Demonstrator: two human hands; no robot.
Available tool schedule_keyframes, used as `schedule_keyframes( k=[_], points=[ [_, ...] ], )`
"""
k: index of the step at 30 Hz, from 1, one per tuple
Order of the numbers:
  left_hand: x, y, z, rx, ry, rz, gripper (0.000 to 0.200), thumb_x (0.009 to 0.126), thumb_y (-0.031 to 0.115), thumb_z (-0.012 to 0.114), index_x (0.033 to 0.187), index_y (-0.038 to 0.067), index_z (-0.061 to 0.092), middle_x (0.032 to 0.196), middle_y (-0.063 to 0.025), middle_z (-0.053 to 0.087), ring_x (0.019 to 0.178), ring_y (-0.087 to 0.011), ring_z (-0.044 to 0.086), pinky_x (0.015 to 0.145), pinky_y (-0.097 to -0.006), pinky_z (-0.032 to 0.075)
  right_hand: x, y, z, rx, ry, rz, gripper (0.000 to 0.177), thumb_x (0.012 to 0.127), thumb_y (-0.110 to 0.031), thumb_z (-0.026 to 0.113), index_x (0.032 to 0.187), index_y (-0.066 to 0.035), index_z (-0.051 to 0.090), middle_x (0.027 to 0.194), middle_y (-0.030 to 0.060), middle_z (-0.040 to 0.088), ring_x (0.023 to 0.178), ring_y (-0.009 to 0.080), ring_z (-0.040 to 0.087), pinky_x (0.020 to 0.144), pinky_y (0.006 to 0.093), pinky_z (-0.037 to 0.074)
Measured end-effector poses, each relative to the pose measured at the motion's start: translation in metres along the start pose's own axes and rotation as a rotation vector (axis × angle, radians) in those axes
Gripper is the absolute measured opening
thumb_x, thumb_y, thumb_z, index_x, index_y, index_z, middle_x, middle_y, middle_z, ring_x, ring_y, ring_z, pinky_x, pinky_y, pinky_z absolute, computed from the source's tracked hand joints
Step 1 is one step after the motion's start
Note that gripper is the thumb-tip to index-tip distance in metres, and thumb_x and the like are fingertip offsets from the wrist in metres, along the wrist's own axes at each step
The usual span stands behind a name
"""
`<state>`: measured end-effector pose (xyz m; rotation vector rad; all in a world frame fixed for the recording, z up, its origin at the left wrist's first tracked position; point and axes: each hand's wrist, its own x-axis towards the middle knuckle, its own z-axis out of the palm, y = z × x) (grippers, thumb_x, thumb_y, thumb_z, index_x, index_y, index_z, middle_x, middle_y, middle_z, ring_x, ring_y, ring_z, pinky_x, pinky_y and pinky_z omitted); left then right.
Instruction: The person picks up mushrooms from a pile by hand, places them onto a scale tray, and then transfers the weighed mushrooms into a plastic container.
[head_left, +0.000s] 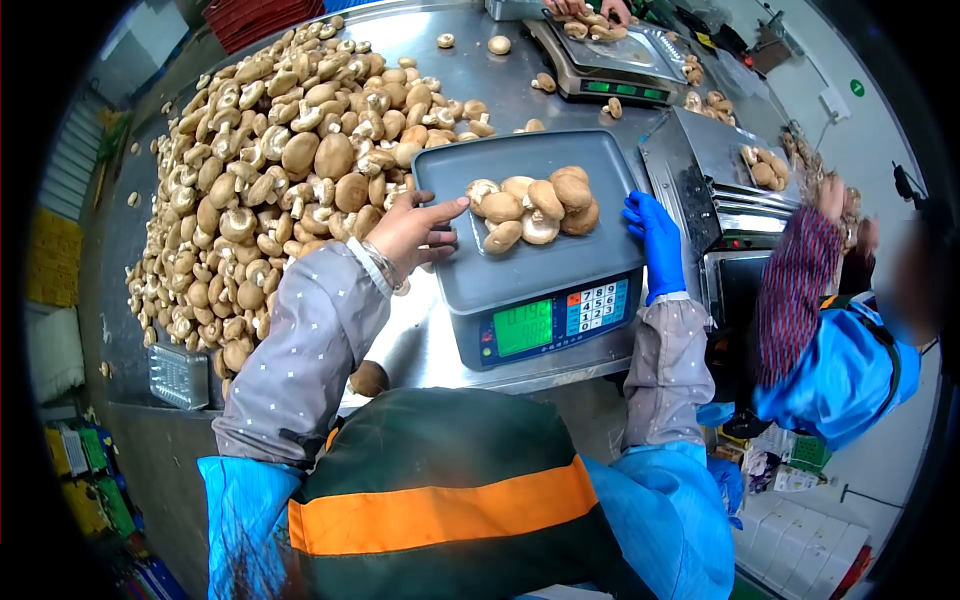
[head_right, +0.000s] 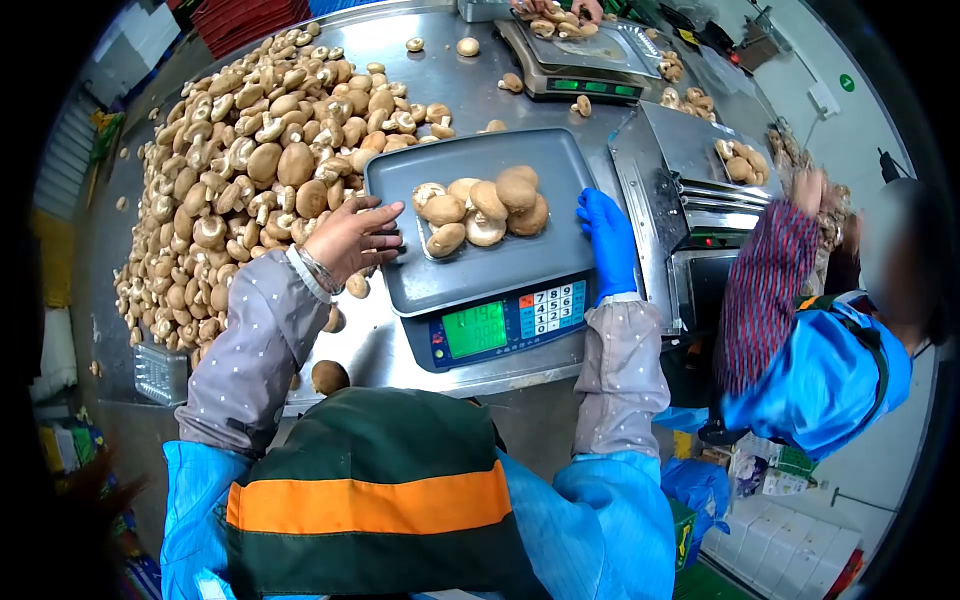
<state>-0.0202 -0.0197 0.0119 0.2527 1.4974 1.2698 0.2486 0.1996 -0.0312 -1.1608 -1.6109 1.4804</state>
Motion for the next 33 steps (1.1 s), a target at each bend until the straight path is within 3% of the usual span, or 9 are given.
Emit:
schedule_keyframes(
  k=[3, 7, 12, 16, 19, 21, 24, 26, 33],
  points=[
    [0.004, 0.0, 0.002, 0.007, 0.004, -0.008, 0.087, 0.079, 0.031, 0.077, 0.14, -0.001, 0.023, 0.112, -0.0139, 0.049, 0.096, -0.0202, 0.057, 0.08, -0.0346, 0.053, 0.0, -0.004, 0.007, -0.164, -0.009, -0.133, 0.049, 0.09, -0.032, 0.064, 0.13, -0.006, 0.054, 0.122, 0.0095, 0.059, 0.112, 0.0199, 0.056, 0.099, 0.0345, 0.04],
    [0.011, -0.004, 0.006, -0.001, 0.029, 0.0, 0.085, 0.079, 0.029, 0.077, 0.139, 0.0, 0.024, 0.112, -0.0135, 0.049, 0.094, -0.0196, 0.056, 0.079, -0.0333, 0.052, -0.02, -0.034, 0.048, -0.533, -0.148, -0.745, 0.056, 0.081, -0.018, 0.073, 0.131, -0.007, 0.051, 0.129, 0.016, 0.054, 0.121, 0.0291, 0.05, 0.099, 0.038, 0.042],
    [0.008, -0.007, 0.002, 0.07, 0.126, 0.196, 0.069, 0.083, 0.032, 0.072, 0.134, 0.003, 0.035, 0.112, -0.0128, 0.051, 0.095, -0.0202, 0.056, 0.081, -0.0348, 0.052, -0.006, -0.031, 0.054, -0.557, -0.22, -0.73, 0.054, 0.075, -0.014, 0.076, 0.125, -0.007, 0.055, 0.123, 0.0155, 0.056, 0.117, 0.0331, 0.052, 0.098, 0.041, 0.043],
    [-0.036, 0.009, 0.011, -0.479, -0.164, 0.091, 0.061, 0.089, 0.045, 0.06, 0.132, 0.007, 0.04, 0.115, -0.0175, 0.052, 0.1, -0.0295, 0.057, 0.09, -0.0504, 0.049, -0.056, -0.091, 0.087, -0.322, -0.321, -0.772, 0.049, 0.073, -0.015, 0.078, 0.119, -0.009, 0.06, 0.115, 0.0108, 0.06, 0.109, 0.029, 0.056, 0.094, 0.0375, 0.045],
    [-0.058, 0.012, 0.005, -0.608, -0.486, -0.137, 0.054, 0.093, 0.049, 0.05, 0.124, 0.004, 0.048, 0.105, -0.0159, 0.057, 0.085, -0.0284, 0.062, 0.06, -0.0358, 0.058, -0.068, -0.113, 0.09, -0.191, -0.478, -0.684, 0.051, 0.072, -0.015, 0.079, 0.119, -0.008, 0.061, 0.116, 0.0088, 0.06, 0.108, 0.0265, 0.056, 0.095, 0.0352, 0.044],
    [-0.053, -0.026, -0.031, -0.573, -0.515, -0.099, 0.041, 0.095, 0.038, 0.05, 0.116, 0.002, 0.05, 0.09, -0.0125, 0.06, 0.064, -0.0206, 0.06, 0.037, -0.0247, 0.045, -0.055, -0.122, 0.074, -0.108, -0.403, -0.458, 0.054, 0.071, -0.016, 0.079, 0.121, -0.008, 0.06, 0.119, 0.009, 0.059, 0.11, 0.0254, 0.056, 0.098, 0.0337, 0.042],
    [-0.045, -0.089, -0.071, 0.008, -0.115, 0.085, 0.021, 0.088, 0.024, 0.065, 0.091, 0.003, 0.061, 0.077, -0.0056, 0.063, 0.071, -0.0142, 0.063, 0.057, -0.026, 0.051, -0.021, -0.093, 0.047, -0.33, -0.357, -0.636, 0.063, 0.073, -0.021, 0.078, 0.13, -0.01, 0.054, 0.129, 0.0103, 0.055, 0.121, 0.0296, 0.049, 0.103, 0.0389, 0.039],
    [-0.033, -0.129, -0.09, 0.867, 0.066, 0.065, 0.032, 0.078, 0.026, 0.075, 0.089, -0.003, 0.067, 0.084, -0.0119, 0.067, 0.077, -0.0206, 0.064, 0.072, -0.0308, 0.051, -0.012, -0.07, 0.045, -0.643, -0.354, -0.731, 0.071, 0.071, -0.025, 0.08, 0.135, -0.014, 0.049, 0.136, 0.012, 0.05, 0.131, 0.0345, 0.04, 0.107, 0.0441, 0.035],
    [-0.034, -0.154, -0.091, 1.058, -0.017, 0.121, 0.053, 0.069, 0.022, 0.083, 0.114, 0.004, 0.061, 0.1, -0.0159, 0.066, 0.094, -0.028, 0.065, 0.084, -0.035, 0.051, -0.006, -0.057, 0.049, -0.72, -0.386, -0.688, 0.076, 0.07, -0.029, 0.081, 0.137, -0.017, 0.046, 0.138, 0.0131, 0.048, 0.134, 0.0377, 0.034, 0.107, 0.0478, 0.034]
  ],
)
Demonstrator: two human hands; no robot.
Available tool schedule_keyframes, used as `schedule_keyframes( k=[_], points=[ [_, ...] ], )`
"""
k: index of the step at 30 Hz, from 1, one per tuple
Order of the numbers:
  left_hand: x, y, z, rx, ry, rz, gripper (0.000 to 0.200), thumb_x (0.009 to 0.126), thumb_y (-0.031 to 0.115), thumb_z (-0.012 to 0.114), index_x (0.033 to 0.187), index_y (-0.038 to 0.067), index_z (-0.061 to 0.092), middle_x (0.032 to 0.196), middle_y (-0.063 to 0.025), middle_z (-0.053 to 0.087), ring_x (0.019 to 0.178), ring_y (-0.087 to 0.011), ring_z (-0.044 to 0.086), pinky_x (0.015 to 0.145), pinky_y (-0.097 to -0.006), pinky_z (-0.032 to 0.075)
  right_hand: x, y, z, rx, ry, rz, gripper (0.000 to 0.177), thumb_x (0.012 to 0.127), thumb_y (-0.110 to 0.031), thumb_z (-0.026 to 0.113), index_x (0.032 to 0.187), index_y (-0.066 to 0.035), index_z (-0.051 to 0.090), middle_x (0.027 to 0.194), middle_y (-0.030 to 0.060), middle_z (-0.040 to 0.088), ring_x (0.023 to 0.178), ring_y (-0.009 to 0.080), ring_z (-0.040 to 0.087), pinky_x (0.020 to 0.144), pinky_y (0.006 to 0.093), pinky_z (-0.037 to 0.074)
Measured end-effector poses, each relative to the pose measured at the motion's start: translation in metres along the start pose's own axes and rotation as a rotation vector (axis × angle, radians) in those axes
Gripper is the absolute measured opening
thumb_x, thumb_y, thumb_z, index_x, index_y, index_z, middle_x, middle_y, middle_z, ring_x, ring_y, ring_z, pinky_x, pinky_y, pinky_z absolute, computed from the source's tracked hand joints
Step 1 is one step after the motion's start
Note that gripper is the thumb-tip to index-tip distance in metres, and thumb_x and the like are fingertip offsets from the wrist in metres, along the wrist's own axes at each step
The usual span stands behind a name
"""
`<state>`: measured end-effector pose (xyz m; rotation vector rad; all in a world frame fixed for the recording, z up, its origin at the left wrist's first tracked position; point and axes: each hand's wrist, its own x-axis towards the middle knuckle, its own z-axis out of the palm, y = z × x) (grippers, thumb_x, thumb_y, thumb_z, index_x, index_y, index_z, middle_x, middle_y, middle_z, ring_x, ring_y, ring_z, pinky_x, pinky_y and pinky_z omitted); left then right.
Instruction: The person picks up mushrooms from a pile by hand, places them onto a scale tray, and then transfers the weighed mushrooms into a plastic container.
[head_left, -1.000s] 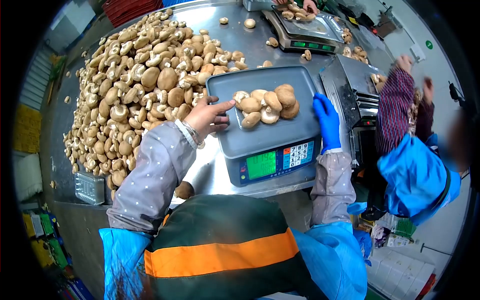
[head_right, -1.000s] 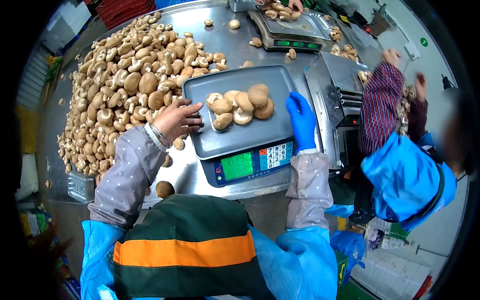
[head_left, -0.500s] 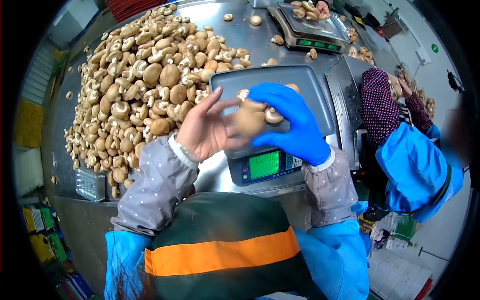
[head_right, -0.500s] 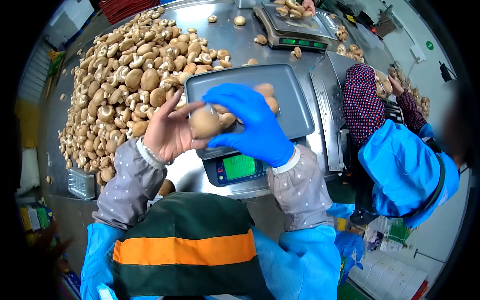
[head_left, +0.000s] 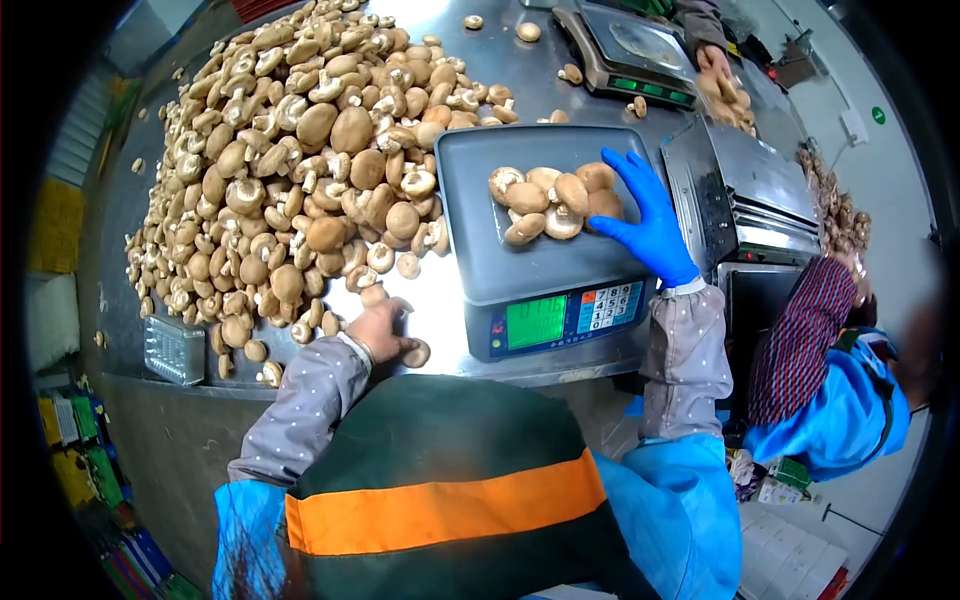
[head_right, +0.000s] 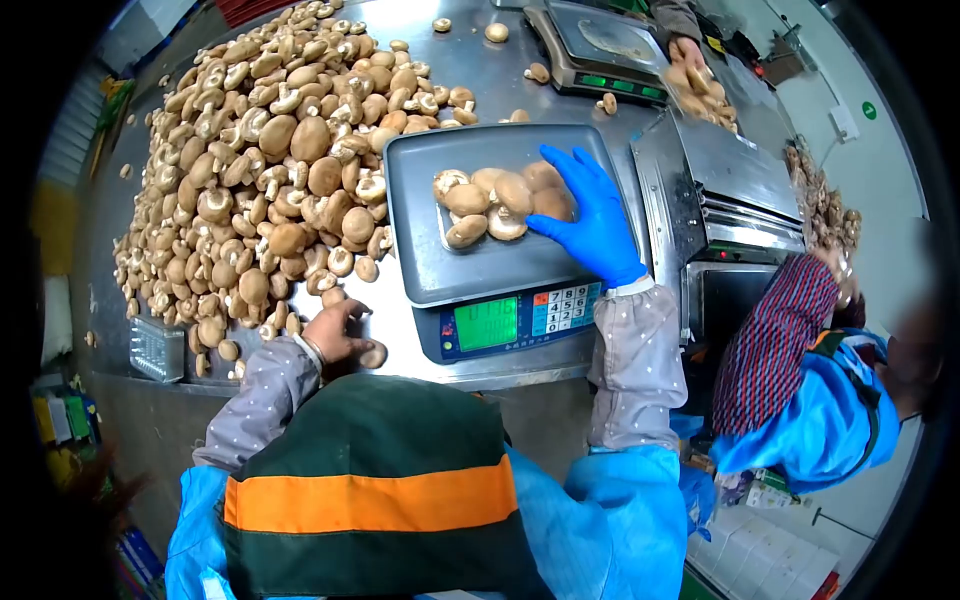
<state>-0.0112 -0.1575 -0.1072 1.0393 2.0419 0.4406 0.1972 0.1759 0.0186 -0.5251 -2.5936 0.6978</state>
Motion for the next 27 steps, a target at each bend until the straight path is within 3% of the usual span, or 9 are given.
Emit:
schedule_keyframes(
  k=[5, 8, 9, 13, 17, 20, 23, 25, 27],
  points=[
    [-0.009, 0.023, -0.011, -0.046, 0.156, 0.061, 0.045, 0.073, 0.022, 0.078, 0.11, 0.003, 0.06, 0.097, -0.0193, 0.065, 0.09, -0.0312, 0.065, 0.078, -0.0361, 0.052, 0.001, 0.007, 0.007, -0.055, -0.019, -0.03, 0.076, 0.07, -0.028, 0.081, 0.137, -0.018, 0.046, 0.136, 0.0128, 0.049, 0.133, 0.0381, 0.035, 0.107, 0.0482, 0.035],
    [0.001, 0.042, -0.024, -0.257, 0.274, 0.252, 0.041, 0.074, 0.018, 0.073, 0.108, 0.0, 0.06, 0.097, -0.0161, 0.065, 0.085, -0.0259, 0.065, 0.075, -0.0337, 0.052, 0.002, 0.012, 0.017, -0.039, -0.044, -0.032, 0.07, 0.071, -0.027, 0.08, 0.134, -0.018, 0.05, 0.134, 0.0131, 0.051, 0.131, 0.0381, 0.037, 0.106, 0.0482, 0.035],
    [0.003, 0.051, -0.028, -0.257, 0.296, 0.3, 0.035, 0.078, 0.014, 0.075, 0.107, 0.001, 0.059, 0.099, -0.0064, 0.064, 0.08, -0.0125, 0.063, 0.07, -0.0273, 0.052, 0.003, 0.013, 0.019, -0.034, -0.053, -0.03, 0.068, 0.071, -0.027, 0.08, 0.132, -0.017, 0.052, 0.133, 0.0133, 0.052, 0.131, 0.0381, 0.038, 0.106, 0.0481, 0.035],
    [0.006, 0.089, -0.049, -0.628, 0.263, 0.292, 0.031, 0.081, 0.008, 0.073, 0.108, 0.0, 0.059, 0.097, -0.006, 0.063, 0.084, -0.0104, 0.06, 0.075, -0.0237, 0.05, 0.01, 0.005, 0.013, 0.059, 0.008, -0.041, 0.052, 0.07, -0.021, 0.08, 0.117, -0.014, 0.062, 0.121, 0.0126, 0.058, 0.123, 0.0348, 0.047, 0.102, 0.0457, 0.039],
    [-0.006, 0.125, -0.074, -1.414, -0.142, 0.155, 0.052, 0.096, 0.042, 0.05, 0.132, 0.006, 0.041, 0.124, -0.0162, 0.053, 0.106, -0.0296, 0.059, 0.088, -0.0438, 0.051, 0.011, -0.053, -0.006, 0.28, 0.092, -0.076, 0.054, 0.066, -0.02, 0.082, 0.116, -0.01, 0.062, 0.116, 0.0112, 0.058, 0.116, 0.0306, 0.051, 0.099, 0.0421, 0.04],
    [0.001, 0.137, -0.075, -1.791, -0.46, 0.162, 0.05, 0.095, 0.039, 0.052, 0.13, 0.005, 0.042, 0.115, -0.016, 0.056, 0.102, -0.0305, 0.059, 0.079, -0.0393, 0.055, 0.021, -0.096, -0.003, 0.156, -0.047, -0.399, 0.054, 0.065, -0.021, 0.082, 0.115, -0.011, 0.062, 0.116, 0.0126, 0.059, 0.117, 0.0313, 0.051, 0.1, 0.0427, 0.039],
    [0.002, 0.11, -0.073, -1.415, -0.182, 0.105, 0.033, 0.089, 0.019, 0.061, 0.116, 0.002, 0.053, 0.094, -0.0091, 0.06, 0.078, -0.0177, 0.057, 0.059, -0.027, 0.049, 0.015, -0.08, -0.022, 0.619, 0.212, 0.022, 0.04, 0.078, -0.018, 0.073, 0.115, -0.005, 0.063, 0.118, 0.0096, 0.061, 0.115, 0.0223, 0.054, 0.1, 0.0348, 0.041],
    [0.008, 0.065, -0.055, -0.864, 0.046, 0.147, 0.028, 0.079, 0.012, 0.069, 0.103, 0.002, 0.058, 0.089, -0.0049, 0.06, 0.075, -0.0157, 0.059, 0.066, -0.0277, 0.05, 0.006, -0.036, -0.03, 0.619, 0.373, 0.251, 0.031, 0.092, -0.016, 0.06, 0.119, -0.002, 0.061, 0.112, 0.0088, 0.065, 0.104, 0.0155, 0.058, 0.093, 0.0289, 0.045],
    [0.015, 0.035, -0.028, -0.369, 0.17, 0.155, 0.028, 0.072, 0.01, 0.073, 0.096, 0.002, 0.06, 0.084, -0.0049, 0.061, 0.076, -0.0157, 0.06, 0.071, -0.0276, 0.05, -0.008, 0.017, -0.027, 0.412, 0.384, 0.374, 0.034, 0.092, -0.022, 0.062, 0.12, -0.003, 0.061, 0.109, 0.0077, 0.065, 0.095, 0.0129, 0.06, 0.084, 0.0274, 0.048]
  ],
)
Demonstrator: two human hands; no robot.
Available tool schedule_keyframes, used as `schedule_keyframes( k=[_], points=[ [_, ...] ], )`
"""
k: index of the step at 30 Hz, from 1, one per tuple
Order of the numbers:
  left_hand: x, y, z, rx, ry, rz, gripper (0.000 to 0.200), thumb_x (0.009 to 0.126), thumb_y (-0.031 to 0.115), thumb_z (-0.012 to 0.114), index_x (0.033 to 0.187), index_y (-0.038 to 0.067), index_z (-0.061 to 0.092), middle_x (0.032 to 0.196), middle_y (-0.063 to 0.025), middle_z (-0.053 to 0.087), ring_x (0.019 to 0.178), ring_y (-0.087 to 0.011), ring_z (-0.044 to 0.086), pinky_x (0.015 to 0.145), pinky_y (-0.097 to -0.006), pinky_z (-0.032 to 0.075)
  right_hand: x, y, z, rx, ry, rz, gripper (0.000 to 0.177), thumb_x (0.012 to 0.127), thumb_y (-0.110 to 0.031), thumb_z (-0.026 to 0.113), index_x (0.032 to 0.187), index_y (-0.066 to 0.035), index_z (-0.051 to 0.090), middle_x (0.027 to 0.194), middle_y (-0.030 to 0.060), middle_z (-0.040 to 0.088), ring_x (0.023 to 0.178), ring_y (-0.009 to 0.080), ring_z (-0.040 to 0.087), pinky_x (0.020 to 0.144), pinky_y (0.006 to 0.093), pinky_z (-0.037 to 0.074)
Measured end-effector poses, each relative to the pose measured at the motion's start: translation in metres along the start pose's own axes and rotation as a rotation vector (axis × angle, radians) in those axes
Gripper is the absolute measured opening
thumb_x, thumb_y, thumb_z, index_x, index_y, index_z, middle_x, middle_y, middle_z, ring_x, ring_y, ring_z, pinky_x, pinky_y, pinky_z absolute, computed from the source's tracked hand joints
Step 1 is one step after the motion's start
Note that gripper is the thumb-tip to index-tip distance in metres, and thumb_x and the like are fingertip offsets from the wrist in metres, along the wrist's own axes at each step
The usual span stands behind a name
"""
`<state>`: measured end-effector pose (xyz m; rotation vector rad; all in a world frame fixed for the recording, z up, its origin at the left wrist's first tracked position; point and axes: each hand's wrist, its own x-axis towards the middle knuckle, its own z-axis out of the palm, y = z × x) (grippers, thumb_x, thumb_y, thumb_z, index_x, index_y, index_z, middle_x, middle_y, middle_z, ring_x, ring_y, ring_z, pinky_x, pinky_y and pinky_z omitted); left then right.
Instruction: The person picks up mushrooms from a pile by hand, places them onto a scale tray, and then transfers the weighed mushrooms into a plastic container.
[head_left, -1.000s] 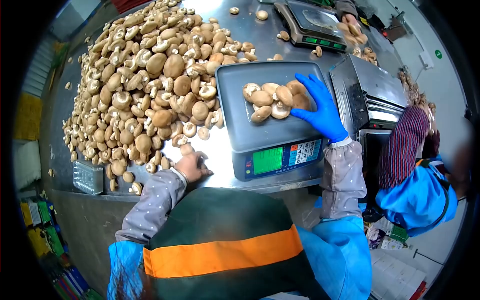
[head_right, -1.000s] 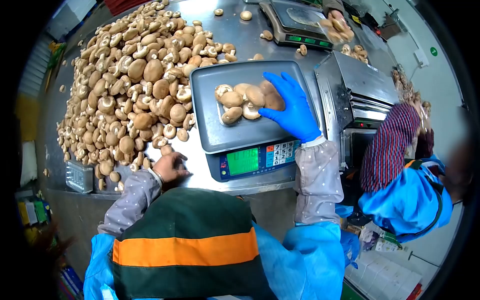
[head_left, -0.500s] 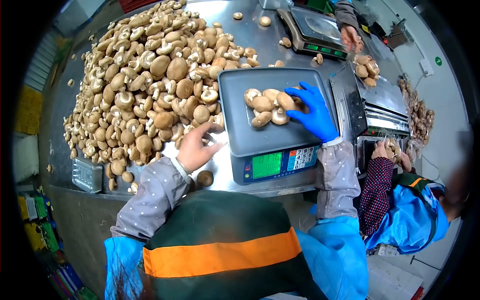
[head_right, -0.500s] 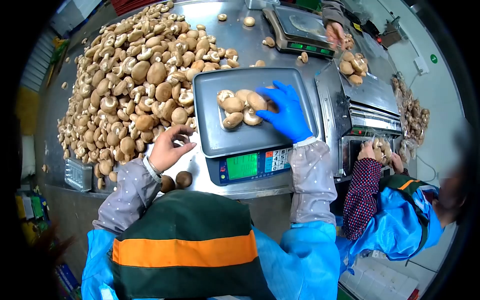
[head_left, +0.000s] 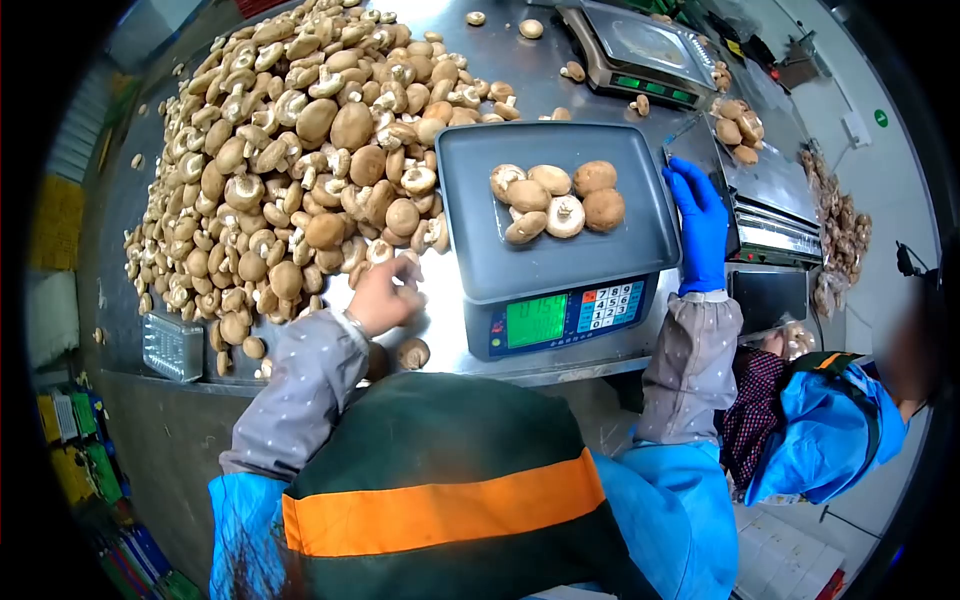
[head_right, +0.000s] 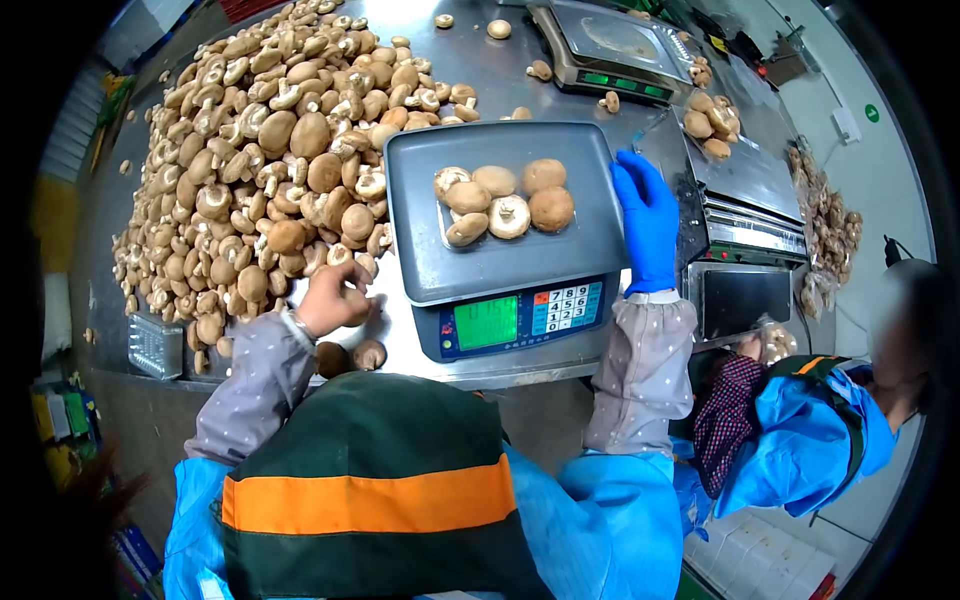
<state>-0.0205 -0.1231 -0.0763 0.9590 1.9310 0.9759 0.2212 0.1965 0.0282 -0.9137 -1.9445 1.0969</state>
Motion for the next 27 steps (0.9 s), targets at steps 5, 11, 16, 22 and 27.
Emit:
schedule_keyframes(
  k=[5, 11, 16, 22, 27],
  points=[
    [0.0, -0.048, 0.022, 0.53, -0.049, 0.189, 0.033, 0.068, 0.008, 0.075, 0.099, 0.004, 0.064, 0.086, -0.013, 0.066, 0.082, -0.0258, 0.064, 0.077, -0.0334, 0.051, -0.012, 0.059, -0.004, -0.067, -0.078, 0.368, 0.045, 0.09, -0.034, 0.062, 0.126, -0.008, 0.057, 0.108, 0.0062, 0.065, 0.091, 0.0126, 0.06, 0.079, 0.024, 0.047],
    [0.013, 0.047, 0.004, 0.091, 0.298, 0.271, 0.023, 0.078, 0.008, 0.071, 0.097, -0.002, 0.062, 0.085, -0.0098, 0.066, 0.073, -0.0173, 0.065, 0.066, -0.0291, 0.053, -0.013, 0.069, 0.0, 0.064, -0.203, 0.444, 0.05, 0.091, -0.037, 0.061, 0.131, -0.009, 0.054, 0.108, 0.0058, 0.065, 0.093, 0.0147, 0.061, 0.082, 0.0294, 0.047],
    [0.023, 0.044, -0.013, 0.032, 0.269, 0.203, 0.02, 0.082, 0.006, 0.068, 0.098, -0.003, 0.062, 0.087, -0.0076, 0.068, 0.073, -0.0128, 0.065, 0.066, -0.026, 0.053, -0.017, 0.051, 0.006, 0.023, -0.173, 0.413, 0.043, 0.092, -0.031, 0.061, 0.128, -0.008, 0.056, 0.105, 0.0057, 0.065, 0.091, 0.0129, 0.061, 0.08, 0.0267, 0.047],
    [-0.015, -0.023, -0.028, 0.246, 0.376, 0.167, 0.015, 0.079, 0.002, 0.067, 0.093, 0.0, 0.064, 0.08, -0.009, 0.066, 0.074, -0.0164, 0.066, 0.068, -0.0281, 0.052, -0.033, 0.058, -0.007, 0.109, -0.01, 0.323, 0.035, 0.091, -0.02, 0.062, 0.124, -0.007, 0.06, 0.103, 0.0038, 0.065, 0.087, 0.0101, 0.06, 0.075, 0.0227, 0.046],
    [-0.035, -0.035, -0.033, 0.267, 0.365, 0.133, 0.033, 0.071, -0.002, 0.066, 0.104, 0.003, 0.062, 0.097, -0.0172, 0.064, 0.088, -0.0339, 0.064, 0.076, -0.0367, 0.052, -0.045, 0.051, -0.014, 0.125, 0.101, 0.237, 0.035, 0.092, -0.014, 0.06, 0.125, -0.001, 0.058, 0.116, 0.01, 0.063, 0.101, 0.016, 0.06, 0.087, 0.0259, 0.047]
  ],
)
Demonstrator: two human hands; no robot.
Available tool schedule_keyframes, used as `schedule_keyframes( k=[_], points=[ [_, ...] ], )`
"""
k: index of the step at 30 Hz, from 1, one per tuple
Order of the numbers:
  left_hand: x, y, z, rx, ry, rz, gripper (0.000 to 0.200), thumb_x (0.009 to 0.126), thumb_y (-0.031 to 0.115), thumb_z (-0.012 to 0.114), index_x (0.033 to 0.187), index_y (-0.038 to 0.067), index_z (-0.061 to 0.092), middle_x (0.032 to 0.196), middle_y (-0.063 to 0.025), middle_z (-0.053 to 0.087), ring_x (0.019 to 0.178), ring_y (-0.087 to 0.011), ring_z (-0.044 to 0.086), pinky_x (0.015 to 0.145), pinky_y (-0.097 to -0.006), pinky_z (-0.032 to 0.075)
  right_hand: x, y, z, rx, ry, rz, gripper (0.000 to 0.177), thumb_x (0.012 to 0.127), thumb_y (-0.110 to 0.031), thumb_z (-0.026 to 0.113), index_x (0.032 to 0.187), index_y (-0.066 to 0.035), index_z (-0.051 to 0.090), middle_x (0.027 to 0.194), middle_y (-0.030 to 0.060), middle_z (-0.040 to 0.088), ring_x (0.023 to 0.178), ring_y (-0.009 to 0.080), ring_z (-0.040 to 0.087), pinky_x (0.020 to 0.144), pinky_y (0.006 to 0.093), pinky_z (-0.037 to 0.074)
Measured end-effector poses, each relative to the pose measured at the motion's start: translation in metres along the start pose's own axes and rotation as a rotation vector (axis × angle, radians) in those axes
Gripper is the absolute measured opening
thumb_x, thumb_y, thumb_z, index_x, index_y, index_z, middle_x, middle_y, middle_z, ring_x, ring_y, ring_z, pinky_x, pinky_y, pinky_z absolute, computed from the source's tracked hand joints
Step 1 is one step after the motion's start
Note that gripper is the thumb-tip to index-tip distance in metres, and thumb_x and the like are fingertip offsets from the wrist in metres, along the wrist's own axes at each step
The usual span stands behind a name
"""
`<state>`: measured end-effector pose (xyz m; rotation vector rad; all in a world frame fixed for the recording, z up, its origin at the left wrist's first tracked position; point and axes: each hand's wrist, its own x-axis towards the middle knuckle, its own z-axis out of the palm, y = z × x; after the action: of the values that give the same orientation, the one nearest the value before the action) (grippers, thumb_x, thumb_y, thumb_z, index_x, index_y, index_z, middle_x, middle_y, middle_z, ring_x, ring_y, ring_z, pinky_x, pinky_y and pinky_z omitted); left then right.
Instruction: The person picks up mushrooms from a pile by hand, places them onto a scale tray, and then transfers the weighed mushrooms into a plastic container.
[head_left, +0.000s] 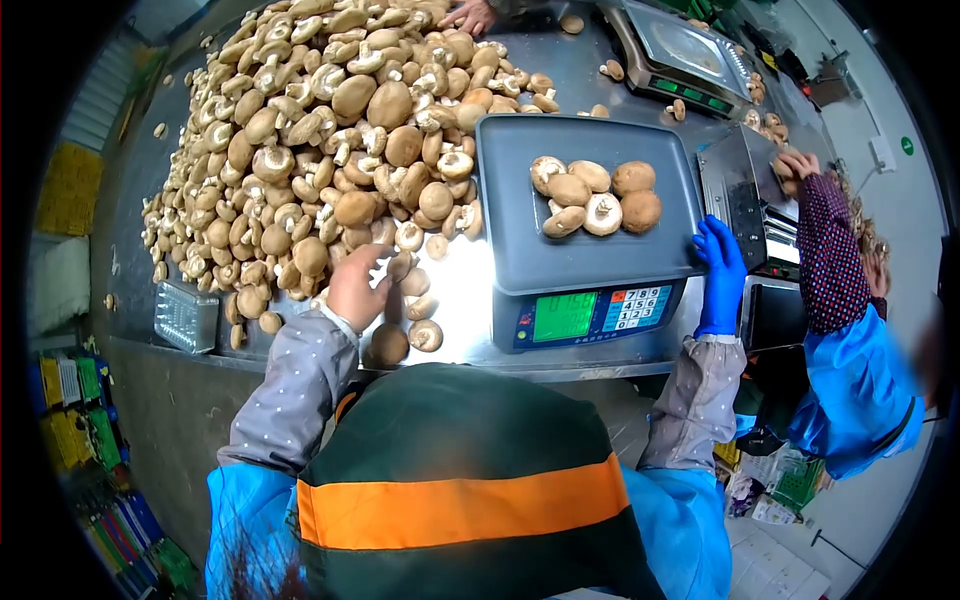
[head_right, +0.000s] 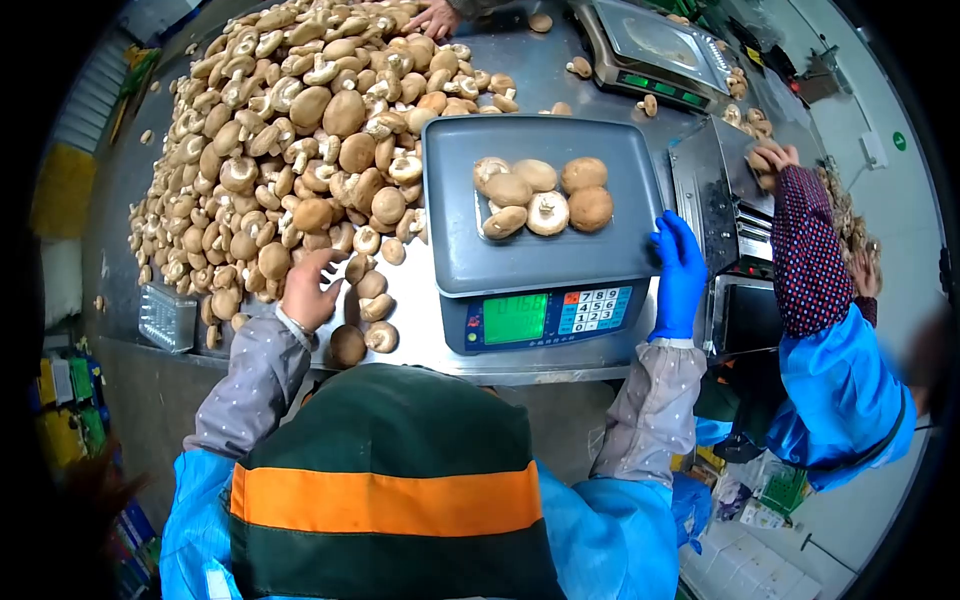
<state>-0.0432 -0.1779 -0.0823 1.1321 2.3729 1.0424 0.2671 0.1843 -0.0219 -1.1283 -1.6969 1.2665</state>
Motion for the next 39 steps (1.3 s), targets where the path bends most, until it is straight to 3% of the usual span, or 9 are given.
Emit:
schedule_keyframes(
  k=[6, 10, 16, 23, 25, 28, 33, 36, 39],
  points=[
    [0.002, -0.001, 0.016, 0.326, -0.164, 0.136, 0.06, 0.067, -0.007, 0.061, 0.124, 0.009, 0.052, 0.118, -0.0196, 0.052, 0.105, -0.0399, 0.054, 0.089, -0.0415, 0.047, -0.024, -0.016, 0.003, 0.015, 0.048, -0.041, 0.034, 0.094, -0.012, 0.056, 0.125, 0.001, 0.056, 0.117, 0.013, 0.062, 0.103, 0.0198, 0.06, 0.091, 0.0307, 0.048],
    [0.007, -0.015, 0.023, 0.326, -0.274, 0.028, 0.061, 0.067, -0.008, 0.06, 0.123, 0.014, 0.053, 0.117, -0.0216, 0.051, 0.106, -0.041, 0.054, 0.088, -0.0421, 0.048, -0.051, -0.033, -0.003, 0.023, 0.162, -0.111, 0.031, 0.096, -0.01, 0.051, 0.124, 0.002, 0.056, 0.118, 0.0144, 0.061, 0.104, 0.021, 0.06, 0.093, 0.0321, 0.047],
    [0.005, -0.035, 0.014, 0.05, -0.109, 0.036, 0.061, 0.058, 0.0, 0.075, 0.116, 0.009, 0.057, 0.102, -0.0177, 0.054, 0.098, -0.0373, 0.056, 0.084, -0.0396, 0.049, -0.122, -0.052, 0.026, 0.075, 0.257, -0.09, 0.026, 0.094, -0.006, 0.051, 0.116, 0.003, 0.061, 0.109, 0.0116, 0.063, 0.095, 0.0184, 0.061, 0.089, 0.0295, 0.048],
    [-0.007, -0.047, -0.001, 0.107, 0.021, 0.063, 0.052, 0.062, 0.0, 0.073, 0.112, 0.005, 0.057, 0.101, -0.0192, 0.053, 0.094, -0.0395, 0.055, 0.081, -0.0388, 0.048, -0.179, -0.048, 0.14, 0.072, -0.352, 0.027, 0.02, 0.088, -0.004, 0.059, 0.106, -0.002, 0.066, 0.103, 0.0093, 0.066, 0.091, 0.0172, 0.063, 0.08, 0.0285, 0.05],
    [-0.012, -0.048, -0.004, 0.126, -0.057, 0.047, 0.053, 0.062, -0.001, 0.072, 0.113, 0.005, 0.057, 0.103, -0.0189, 0.053, 0.096, -0.0397, 0.055, 0.082, -0.0397, 0.048, -0.18, -0.028, 0.189, -0.13, -0.525, -0.289, 0.023, 0.087, -0.007, 0.061, 0.109, -0.005, 0.065, 0.1, 0.0131, 0.066, 0.089, 0.0206, 0.065, 0.077, 0.0296, 0.051],
    [-0.016, -0.048, -0.004, 0.273, -0.167, 0.081, 0.057, 0.061, -0.002, 0.071, 0.115, 0.005, 0.055, 0.106, -0.0184, 0.055, 0.098, -0.0398, 0.056, 0.084, -0.0423, 0.047, -0.176, -0.012, 0.268, -0.59, -0.682, -0.379, 0.041, 0.081, -0.03, 0.065, 0.114, -0.007, 0.057, 0.097, 0.017, 0.063, 0.092, 0.0353, 0.061, 0.077, 0.0448, 0.049],
    [-0.02, -0.042, -0.011, 0.309, -0.147, 0.115, 0.059, 0.059, 0.001, 0.072, 0.116, 0.007, 0.056, 0.106, -0.0178, 0.057, 0.101, -0.0384, 0.052, 0.088, -0.0428, 0.045, -0.179, 0.021, 0.306, -0.817, -0.751, -0.523, 0.026, 0.079, -0.028, 0.065, 0.095, -0.007, 0.065, 0.09, 0.0147, 0.063, 0.086, 0.0305, 0.062, 0.072, 0.0421, 0.05],
    [-0.013, -0.034, -0.019, 0.273, -0.098, 0.09, 0.053, 0.064, 0.005, 0.071, 0.115, 0.006, 0.057, 0.105, -0.0185, 0.057, 0.103, -0.0386, 0.051, 0.09, -0.0419, 0.044, -0.161, 0.009, 0.298, -0.761, -0.482, -0.483, 0.03, 0.083, -0.021, 0.06, 0.11, -0.008, 0.06, 0.098, 0.0148, 0.06, 0.084, 0.0308, 0.061, 0.071, 0.0443, 0.049],
    [-0.005, -0.031, -0.013, 0.132, -0.079, 0.121, 0.047, 0.066, 0.006, 0.07, 0.111, 0.006, 0.059, 0.105, -0.0182, 0.057, 0.103, -0.038, 0.054, 0.089, -0.0422, 0.045, -0.144, 0.061, 0.321, -0.923, -0.275, -0.636, 0.017, 0.079, -0.009, 0.059, 0.096, -0.007, 0.059, 0.094, 0.0149, 0.055, 0.082, 0.0284, 0.06, 0.061, 0.0365, 0.052]
  ],
)
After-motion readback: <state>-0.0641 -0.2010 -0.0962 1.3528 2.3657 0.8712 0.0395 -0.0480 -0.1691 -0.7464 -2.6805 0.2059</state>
